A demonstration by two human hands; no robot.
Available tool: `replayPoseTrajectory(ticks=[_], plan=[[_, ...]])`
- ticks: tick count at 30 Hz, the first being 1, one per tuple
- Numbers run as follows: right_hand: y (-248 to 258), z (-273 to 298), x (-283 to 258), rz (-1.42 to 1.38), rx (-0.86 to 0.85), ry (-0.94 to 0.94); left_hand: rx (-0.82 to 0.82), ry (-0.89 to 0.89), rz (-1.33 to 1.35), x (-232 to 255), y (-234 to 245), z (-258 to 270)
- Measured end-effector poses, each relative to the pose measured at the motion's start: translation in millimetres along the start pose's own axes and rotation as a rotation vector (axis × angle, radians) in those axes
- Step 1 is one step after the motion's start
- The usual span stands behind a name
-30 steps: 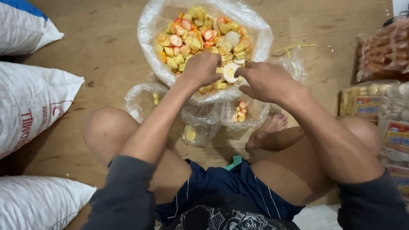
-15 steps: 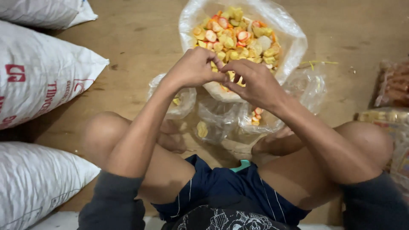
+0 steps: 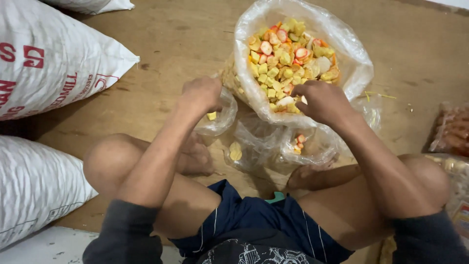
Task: The person sits on the floor and sorts mixed snack pieces from a large plastic bag into several smaller plastic bags. They use both hands to pick up handfuls of snacks and distribute them among the smaller bags.
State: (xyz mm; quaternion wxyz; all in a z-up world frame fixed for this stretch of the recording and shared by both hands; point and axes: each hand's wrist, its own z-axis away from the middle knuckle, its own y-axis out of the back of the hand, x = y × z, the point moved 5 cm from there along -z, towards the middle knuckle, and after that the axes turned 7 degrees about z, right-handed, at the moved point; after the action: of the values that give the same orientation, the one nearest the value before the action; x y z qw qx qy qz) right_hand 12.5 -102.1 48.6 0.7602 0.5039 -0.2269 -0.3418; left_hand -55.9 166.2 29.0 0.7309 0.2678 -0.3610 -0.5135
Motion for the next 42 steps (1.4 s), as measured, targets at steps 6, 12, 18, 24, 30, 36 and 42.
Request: replayPoseTrajectory(ticks=[6,12,18,24,30,36,42], plan=[[-46,-13,13,0.059,-0.042,-0.049,0.045,-0.009,0.015,1,6,-16],[-84,-32,20,0.064,-0.110,-0.124,0.086,0.015,0.012,4,19,-16],[-119,-49,28,0.085,-0.129,-0.136,0.051,0.039,0.182,17,40,8],[-108,-37,19,0.026,-0.162,-0.137,0.490,0.690,0.824,-89,-97,-32],[-100,-45,23,0.059,-0.136,-0.099,0.787,0.575,0.716,-80,-167,-46],[-79,-36,5,0.111,0.022,-0.065,0.513,0.701,1.007,-139,-246,-120],[1,28,-115,-0.351,0.237,0.342,0.502,0.586,1.957,-43,-142,-50]])
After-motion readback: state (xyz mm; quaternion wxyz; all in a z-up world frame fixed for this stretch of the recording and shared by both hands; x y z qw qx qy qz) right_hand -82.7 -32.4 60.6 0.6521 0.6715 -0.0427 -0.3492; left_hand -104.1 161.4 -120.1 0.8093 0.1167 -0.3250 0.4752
